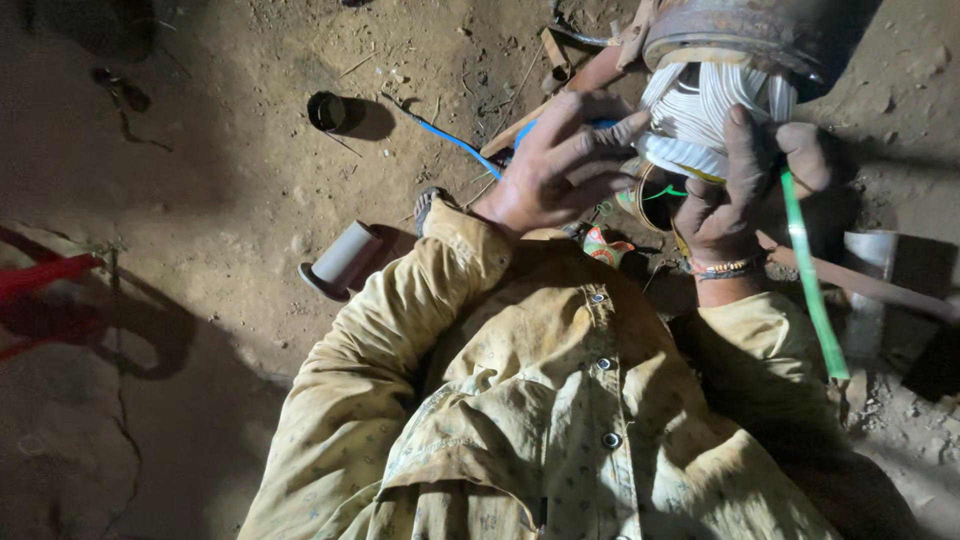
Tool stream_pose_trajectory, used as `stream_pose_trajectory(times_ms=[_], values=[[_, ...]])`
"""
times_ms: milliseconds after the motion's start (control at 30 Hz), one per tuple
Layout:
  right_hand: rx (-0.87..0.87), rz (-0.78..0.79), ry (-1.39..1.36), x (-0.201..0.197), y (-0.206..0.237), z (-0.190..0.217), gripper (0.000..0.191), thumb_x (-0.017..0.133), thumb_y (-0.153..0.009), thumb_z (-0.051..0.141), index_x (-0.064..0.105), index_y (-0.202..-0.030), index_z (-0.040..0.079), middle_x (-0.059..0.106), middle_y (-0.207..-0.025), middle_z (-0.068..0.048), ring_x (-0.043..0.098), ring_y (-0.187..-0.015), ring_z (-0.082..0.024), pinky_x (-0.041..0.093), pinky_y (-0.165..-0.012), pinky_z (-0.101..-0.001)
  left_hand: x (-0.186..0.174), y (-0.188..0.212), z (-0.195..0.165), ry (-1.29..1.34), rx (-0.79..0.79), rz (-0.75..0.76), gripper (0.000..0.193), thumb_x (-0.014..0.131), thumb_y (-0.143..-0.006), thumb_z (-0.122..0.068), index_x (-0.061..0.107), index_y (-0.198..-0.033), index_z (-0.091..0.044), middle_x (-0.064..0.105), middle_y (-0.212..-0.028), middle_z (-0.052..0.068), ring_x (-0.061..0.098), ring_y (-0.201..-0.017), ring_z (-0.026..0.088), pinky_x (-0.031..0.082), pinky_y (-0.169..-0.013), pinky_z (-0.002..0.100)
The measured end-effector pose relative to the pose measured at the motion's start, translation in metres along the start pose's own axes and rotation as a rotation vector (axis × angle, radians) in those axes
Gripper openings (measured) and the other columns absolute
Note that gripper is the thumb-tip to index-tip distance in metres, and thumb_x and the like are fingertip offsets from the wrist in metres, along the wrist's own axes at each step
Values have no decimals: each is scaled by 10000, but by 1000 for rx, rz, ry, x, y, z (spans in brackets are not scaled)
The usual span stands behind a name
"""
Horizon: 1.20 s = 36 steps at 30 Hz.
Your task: The person sits on the ground and wraps green plastic ties by hand around a bundle of white cable hanging from a metal cylinder, twisting each tie to secure the bundle. They add several ties one at a time and use scissors to trim the excess tie ends.
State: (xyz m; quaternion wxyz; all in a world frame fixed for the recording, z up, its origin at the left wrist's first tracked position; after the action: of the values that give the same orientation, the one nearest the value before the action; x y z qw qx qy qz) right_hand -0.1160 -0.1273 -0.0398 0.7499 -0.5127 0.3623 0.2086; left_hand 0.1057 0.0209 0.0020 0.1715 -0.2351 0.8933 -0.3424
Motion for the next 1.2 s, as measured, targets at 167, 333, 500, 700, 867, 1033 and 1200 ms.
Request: stream_pose_trajectory(times_ms=[167, 333, 500, 700, 867, 1033, 1200], values=[[-72, -50, -157, -15, -23, 17, 511, 585, -1083, 341, 579, -1489, 30, 484, -1338, -165, 546, -1190, -303, 477, -1082, -399, -2, -13, 3, 16, -16, -11, 412, 917, -881, -82, 709, -1236, -102, 629, -1204, 53, 662, -1136, 232, 572, -930, 323], [-104, -3, 13, -30, -34, 33, 440, 619, -1027, 288, 638, -1416, 85, 497, -1311, -166, 533, -1202, -347, 468, -1099, -442, -7, -15, 12, 233, -175, 104, 281, 899, -909, -61, 669, -1071, -53, 605, -1211, 74, 666, -1119, 199, 605, -870, 281], [-57, -65, -156, -16, -36, 31, 399, 589, -1050, 245, 629, -1402, 62, 506, -1324, -196, 530, -1236, -363, 454, -1127, -456, -3, -15, 16, 212, -137, 96, 289, 917, -890, -60, 693, -1072, -38, 609, -1140, 53, 653, -1059, 192, 572, -841, 293], [-21, -23, -185, -13, -24, 21, 440, 596, -1138, 326, 613, -1448, 15, 462, -1401, -178, 510, -1315, -334, 445, -1150, -405, -2, -10, 18, 158, -104, 53, 317, 905, -898, -93, 717, -1151, -68, 616, -1189, 59, 664, -1127, 200, 581, -894, 292], [167, -60, -427, 7, -13, 17, 613, 623, -1098, 404, 470, -1493, -39, 485, -1511, -164, 496, -1380, -298, 407, -1212, -424, 1, -14, 20, 145, -83, 59, 413, 934, -846, -168, 709, -1175, -62, 621, -1198, 66, 650, -1126, 229, 566, -973, 347], [191, -132, -521, 7, -8, 17, 717, 692, -1115, 406, 333, -1574, -11, 404, -1580, -169, 421, -1451, -276, 331, -1278, -402, -6, -26, 20, 205, -225, 212, 403, 921, -883, -203, 714, -1204, -75, 635, -1255, 90, 702, -1117, 237, 619, -909, 342], [254, -57, -510, -2, -12, 15, 672, 723, -1088, 383, 412, -1561, 20, 466, -1509, -142, 454, -1444, -261, 350, -1237, -379, -18, -48, 5, 55, -64, 315, 425, 936, -937, -178, 663, -1239, -57, 613, -1277, 126, 665, -1181, 328, 586, -1000, 378]])
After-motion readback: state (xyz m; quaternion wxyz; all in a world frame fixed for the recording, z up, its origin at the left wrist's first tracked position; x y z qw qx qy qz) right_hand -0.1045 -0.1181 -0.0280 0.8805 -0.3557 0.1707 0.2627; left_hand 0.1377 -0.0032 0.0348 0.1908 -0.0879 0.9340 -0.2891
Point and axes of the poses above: each hand's wrist, its own y-axis away from the middle knuckle, its own x-axis out of the palm, z = x × y, the point moved 2 cm from there along -y, towards the middle knuckle
